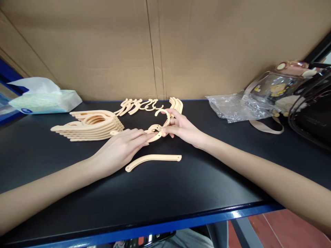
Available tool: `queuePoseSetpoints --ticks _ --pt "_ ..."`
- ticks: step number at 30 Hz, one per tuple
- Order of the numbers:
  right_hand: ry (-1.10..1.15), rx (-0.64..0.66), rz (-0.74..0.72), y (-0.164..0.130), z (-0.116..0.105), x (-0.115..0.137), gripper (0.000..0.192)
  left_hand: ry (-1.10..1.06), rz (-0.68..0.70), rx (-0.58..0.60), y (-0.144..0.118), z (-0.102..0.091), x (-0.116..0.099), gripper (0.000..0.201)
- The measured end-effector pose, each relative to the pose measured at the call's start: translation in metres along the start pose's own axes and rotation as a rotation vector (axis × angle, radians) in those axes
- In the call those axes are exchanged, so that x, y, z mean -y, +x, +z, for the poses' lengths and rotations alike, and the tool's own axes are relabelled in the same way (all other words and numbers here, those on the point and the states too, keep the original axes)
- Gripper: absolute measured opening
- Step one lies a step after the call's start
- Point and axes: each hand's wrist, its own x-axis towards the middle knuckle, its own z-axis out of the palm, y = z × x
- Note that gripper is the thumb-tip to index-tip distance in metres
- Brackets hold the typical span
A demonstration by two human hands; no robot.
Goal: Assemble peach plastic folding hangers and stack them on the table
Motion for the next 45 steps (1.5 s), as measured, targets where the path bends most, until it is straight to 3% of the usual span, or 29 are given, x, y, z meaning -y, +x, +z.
queuePoseSetpoints --ticks 7,20,45 --pt "0.005 -0.041 0.01 -0.0007 0.0013 0.0004 0.04 0.036 0.005 0.051 -0.0007 -0.0005 -0.001 0.047" --pt "-0.036 -0.038 0.008 0.0006 0.003 0.0024 0.039 0.03 0.015 0.106 0.0004 -0.0025 -0.002 0.048" --pt "-0.035 -0.069 0.031 0.0007 0.0057 0.0032 0.04 0.037 0.004 0.103 0.0009 -0.002 -0.0029 0.05"
